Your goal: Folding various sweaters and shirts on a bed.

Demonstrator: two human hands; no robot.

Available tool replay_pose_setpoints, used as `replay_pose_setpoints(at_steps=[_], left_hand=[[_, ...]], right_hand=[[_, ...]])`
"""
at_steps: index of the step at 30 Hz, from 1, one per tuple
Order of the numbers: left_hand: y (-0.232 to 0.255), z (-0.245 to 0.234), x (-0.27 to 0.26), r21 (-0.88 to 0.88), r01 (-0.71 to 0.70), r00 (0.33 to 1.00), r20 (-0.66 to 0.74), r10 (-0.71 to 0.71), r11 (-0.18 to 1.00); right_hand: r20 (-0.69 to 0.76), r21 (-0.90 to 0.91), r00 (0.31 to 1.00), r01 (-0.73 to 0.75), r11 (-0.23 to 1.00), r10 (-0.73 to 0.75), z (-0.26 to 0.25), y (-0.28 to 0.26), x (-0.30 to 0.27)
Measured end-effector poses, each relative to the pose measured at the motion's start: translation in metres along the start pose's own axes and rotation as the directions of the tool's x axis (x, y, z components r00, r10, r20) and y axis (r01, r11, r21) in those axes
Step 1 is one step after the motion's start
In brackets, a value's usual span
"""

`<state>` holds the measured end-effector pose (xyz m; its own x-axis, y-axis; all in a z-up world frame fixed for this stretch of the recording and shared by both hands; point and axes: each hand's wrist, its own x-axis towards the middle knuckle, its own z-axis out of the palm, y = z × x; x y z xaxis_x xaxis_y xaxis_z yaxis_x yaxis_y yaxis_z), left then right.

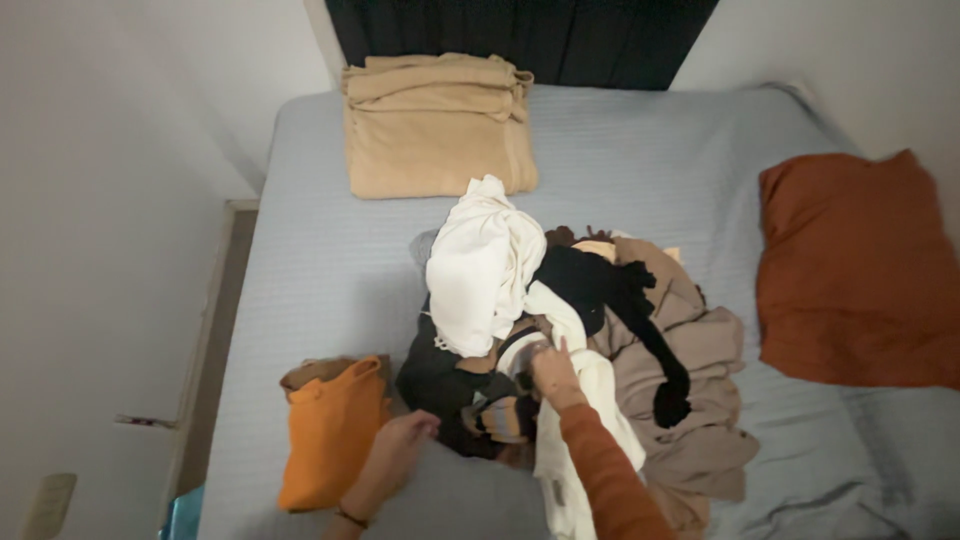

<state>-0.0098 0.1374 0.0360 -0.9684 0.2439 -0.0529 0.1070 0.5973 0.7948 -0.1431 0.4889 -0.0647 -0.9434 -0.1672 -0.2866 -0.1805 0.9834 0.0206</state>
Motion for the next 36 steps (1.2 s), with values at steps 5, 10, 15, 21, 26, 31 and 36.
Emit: replay_pose_setpoints(at_steps=[5,10,15,21,26,31,36], left_hand=[[0.061,-0.002,0.025,-0.109,-0.034,0.998,-0.061,0.027,0.994],[0.07,0.021,0.025,-0.203,0.023,0.999,-0.033,-0.03,0.979],[0.035,0.041,0.026,-0.256,0.056,0.995,-0.064,-0.075,0.965],[0.041,0.044,0.034,-0.412,0.12,0.985,-0.064,-0.16,0.903],[0.086,0.029,0.074,-0.259,0.063,0.993,-0.079,-0.086,0.964],[0.148,-0.007,0.132,-0.111,-0.244,0.937,-0.282,0.205,0.963],[0.243,-0.078,0.165,-0.102,-0.371,0.87,-0.384,0.307,0.923]], right_hand=[[-0.023,0.208,0.997,0.078,0.975,-0.075,-0.011,0.013,-0.002],[0.092,0.046,0.975,0.201,0.979,-0.204,-0.055,-0.007,-0.039],[-0.033,-0.006,0.975,0.218,0.976,-0.218,0.001,-0.007,0.011],[-0.178,0.675,0.974,0.02,0.737,0.137,-0.008,0.026,0.042],[-0.111,0.99,0.993,0.108,-0.091,-0.031,-0.147,0.028,0.018],[-0.08,0.98,0.994,0.065,-0.189,-0.072,-0.323,0.02,-0.036],[-0.211,0.962,0.967,0.179,-0.205,-0.143,-0.449,0.027,-0.075]])
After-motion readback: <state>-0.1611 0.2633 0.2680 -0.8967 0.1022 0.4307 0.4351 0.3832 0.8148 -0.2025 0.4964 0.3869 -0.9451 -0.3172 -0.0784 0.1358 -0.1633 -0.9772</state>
